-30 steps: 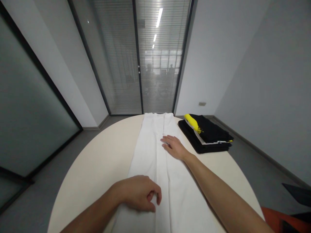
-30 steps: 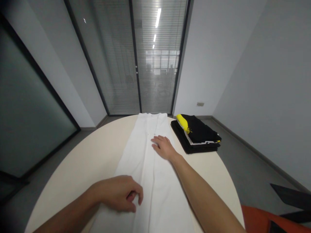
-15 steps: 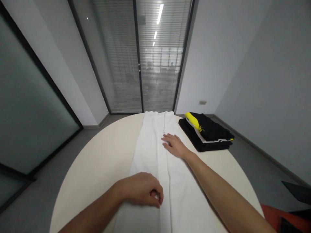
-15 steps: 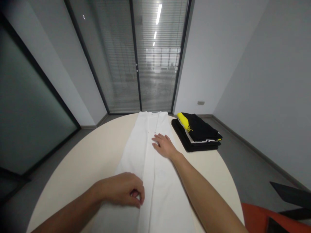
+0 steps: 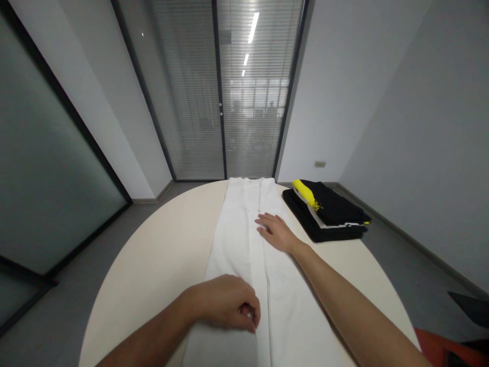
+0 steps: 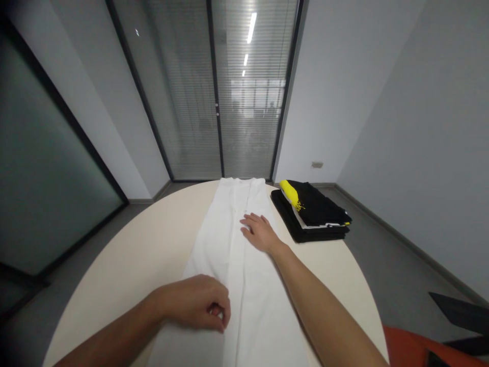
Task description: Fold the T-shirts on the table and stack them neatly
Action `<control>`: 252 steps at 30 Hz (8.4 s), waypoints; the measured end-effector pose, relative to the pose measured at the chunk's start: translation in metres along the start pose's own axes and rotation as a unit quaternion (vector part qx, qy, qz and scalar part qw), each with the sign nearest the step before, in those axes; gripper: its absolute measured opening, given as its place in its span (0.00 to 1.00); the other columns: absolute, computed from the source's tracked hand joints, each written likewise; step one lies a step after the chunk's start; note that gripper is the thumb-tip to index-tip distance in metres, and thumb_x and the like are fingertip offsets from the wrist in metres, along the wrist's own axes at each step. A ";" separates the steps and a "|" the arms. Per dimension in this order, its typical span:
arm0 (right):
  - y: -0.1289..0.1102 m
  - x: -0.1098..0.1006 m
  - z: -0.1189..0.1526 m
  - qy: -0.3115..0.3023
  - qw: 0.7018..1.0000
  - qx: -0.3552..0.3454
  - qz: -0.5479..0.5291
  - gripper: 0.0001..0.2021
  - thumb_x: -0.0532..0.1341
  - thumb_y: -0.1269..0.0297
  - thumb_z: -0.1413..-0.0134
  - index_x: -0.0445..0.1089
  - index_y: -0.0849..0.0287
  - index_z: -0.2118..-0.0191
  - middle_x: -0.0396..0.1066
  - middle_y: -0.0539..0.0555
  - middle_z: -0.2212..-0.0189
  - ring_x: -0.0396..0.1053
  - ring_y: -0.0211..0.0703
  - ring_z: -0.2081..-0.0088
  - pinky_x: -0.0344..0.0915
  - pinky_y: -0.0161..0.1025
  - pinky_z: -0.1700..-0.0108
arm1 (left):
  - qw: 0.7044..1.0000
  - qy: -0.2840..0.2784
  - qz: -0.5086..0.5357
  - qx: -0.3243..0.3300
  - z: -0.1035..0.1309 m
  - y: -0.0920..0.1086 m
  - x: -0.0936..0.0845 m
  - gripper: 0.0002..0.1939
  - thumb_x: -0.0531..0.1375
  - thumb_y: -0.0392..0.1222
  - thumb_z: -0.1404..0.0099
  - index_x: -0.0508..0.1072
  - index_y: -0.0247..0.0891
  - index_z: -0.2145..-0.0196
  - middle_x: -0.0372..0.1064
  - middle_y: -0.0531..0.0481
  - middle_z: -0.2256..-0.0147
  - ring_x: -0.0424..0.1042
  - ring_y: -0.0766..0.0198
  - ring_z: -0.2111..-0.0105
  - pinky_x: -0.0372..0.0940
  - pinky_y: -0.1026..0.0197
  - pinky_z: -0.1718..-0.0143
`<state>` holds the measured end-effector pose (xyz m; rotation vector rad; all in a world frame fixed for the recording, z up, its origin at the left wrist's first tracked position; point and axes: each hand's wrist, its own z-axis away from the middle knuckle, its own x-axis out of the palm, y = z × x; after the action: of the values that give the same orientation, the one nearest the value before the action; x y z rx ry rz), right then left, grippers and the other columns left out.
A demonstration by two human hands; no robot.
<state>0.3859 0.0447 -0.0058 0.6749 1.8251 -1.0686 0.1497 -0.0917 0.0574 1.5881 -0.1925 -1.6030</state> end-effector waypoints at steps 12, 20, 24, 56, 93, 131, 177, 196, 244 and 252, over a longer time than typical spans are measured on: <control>0.002 -0.003 -0.014 0.024 1.000 -0.018 0.002 0.15 0.58 0.59 0.36 0.75 0.53 0.48 0.73 0.57 0.45 0.67 0.50 0.42 0.59 0.47 0.39 | 0.999 -0.008 -0.024 0.025 -0.004 -0.005 0.006 0.02 0.68 0.41 0.38 0.80 0.44 0.65 0.72 0.58 0.72 0.70 0.69 0.72 0.55 0.68 0.71; -0.037 0.001 -0.073 0.031 0.977 0.184 0.107 0.20 0.55 0.50 0.36 0.80 0.58 0.60 0.77 0.62 0.58 0.69 0.58 0.51 0.61 0.49 0.50 | 0.999 0.000 -0.016 0.039 -0.004 -0.011 0.011 0.02 0.68 0.42 0.37 0.80 0.44 0.65 0.72 0.58 0.71 0.69 0.69 0.71 0.55 0.68 0.71; -0.043 0.012 -0.093 0.060 0.965 0.234 0.104 0.21 0.58 0.49 0.38 0.80 0.62 0.63 0.75 0.68 0.55 0.66 0.61 0.49 0.59 0.51 0.49 | 0.999 0.004 -0.016 0.039 -0.003 -0.012 0.012 0.02 0.68 0.41 0.37 0.80 0.44 0.64 0.72 0.57 0.71 0.69 0.69 0.72 0.54 0.68 0.72; -0.025 0.018 -0.067 0.144 0.950 0.242 0.133 0.14 0.56 0.64 0.37 0.71 0.65 0.51 0.72 0.67 0.53 0.66 0.57 0.49 0.62 0.46 0.51 | 0.966 0.166 -0.193 0.037 -0.006 -0.036 0.012 0.29 0.59 0.47 0.30 0.60 0.47 0.34 0.54 0.43 0.32 0.52 0.47 0.32 0.49 0.39 0.33; -0.020 0.006 -0.074 0.056 0.975 0.201 0.071 0.13 0.56 0.61 0.36 0.72 0.57 0.50 0.78 0.57 0.56 0.74 0.47 0.56 0.63 0.38 0.59 | 0.919 0.171 -0.290 0.206 -0.024 -0.022 0.025 0.05 0.58 0.43 0.31 0.72 0.42 0.64 0.75 0.57 0.57 0.70 0.65 0.63 0.60 0.59 0.65; 0.020 -0.003 -0.001 0.023 0.997 -0.032 0.061 0.29 0.49 0.48 0.31 0.66 0.60 0.35 0.59 0.61 0.33 0.53 0.53 0.31 0.48 0.53 0.30 | 0.980 0.105 -0.017 0.168 -0.015 0.001 0.035 0.33 0.68 0.60 0.41 0.73 0.43 0.42 0.68 0.44 0.39 0.65 0.48 0.39 0.52 0.46 0.34; -0.032 0.017 -0.063 0.111 0.970 0.173 0.126 0.16 0.49 0.60 0.31 0.71 0.62 0.52 0.71 0.66 0.51 0.65 0.56 0.48 0.59 0.48 0.46 | 0.988 0.070 -0.114 0.083 -0.017 -0.001 0.030 0.43 0.58 0.62 0.35 0.53 0.41 0.30 0.41 0.38 0.28 0.39 0.38 0.29 0.41 0.33 0.31; 0.004 0.010 -0.058 -0.022 0.989 0.121 0.083 0.30 0.37 0.49 0.28 0.57 0.53 0.30 0.51 0.55 0.29 0.44 0.55 0.28 0.41 0.57 0.30 | 0.988 0.074 -0.113 0.078 -0.015 -0.003 0.033 0.46 0.58 0.66 0.35 0.51 0.42 0.29 0.36 0.38 0.27 0.33 0.33 0.29 0.34 0.27 0.32; -0.039 -0.026 0.060 -0.123 0.990 -0.074 0.002 0.26 0.47 0.53 0.30 0.58 0.54 0.31 0.50 0.59 0.29 0.44 0.57 0.28 0.42 0.63 0.30 | 0.969 0.162 -0.186 -0.007 -0.007 -0.050 0.017 0.32 0.58 0.51 0.30 0.59 0.41 0.32 0.47 0.39 0.30 0.43 0.47 0.29 0.44 0.39 0.30; -0.057 -0.043 0.072 -0.084 0.985 -0.147 -0.027 0.20 0.62 0.62 0.41 0.70 0.59 0.43 0.70 0.63 0.45 0.65 0.54 0.41 0.62 0.50 0.40 | 0.968 0.195 -0.156 0.024 -0.004 -0.049 0.015 0.30 0.60 0.50 0.30 0.60 0.41 0.35 0.57 0.39 0.33 0.55 0.49 0.32 0.52 0.42 0.32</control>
<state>0.3911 -0.0465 0.0383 0.3497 1.8130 -0.8393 0.1340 -0.0688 0.0148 2.0117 0.2421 -1.4813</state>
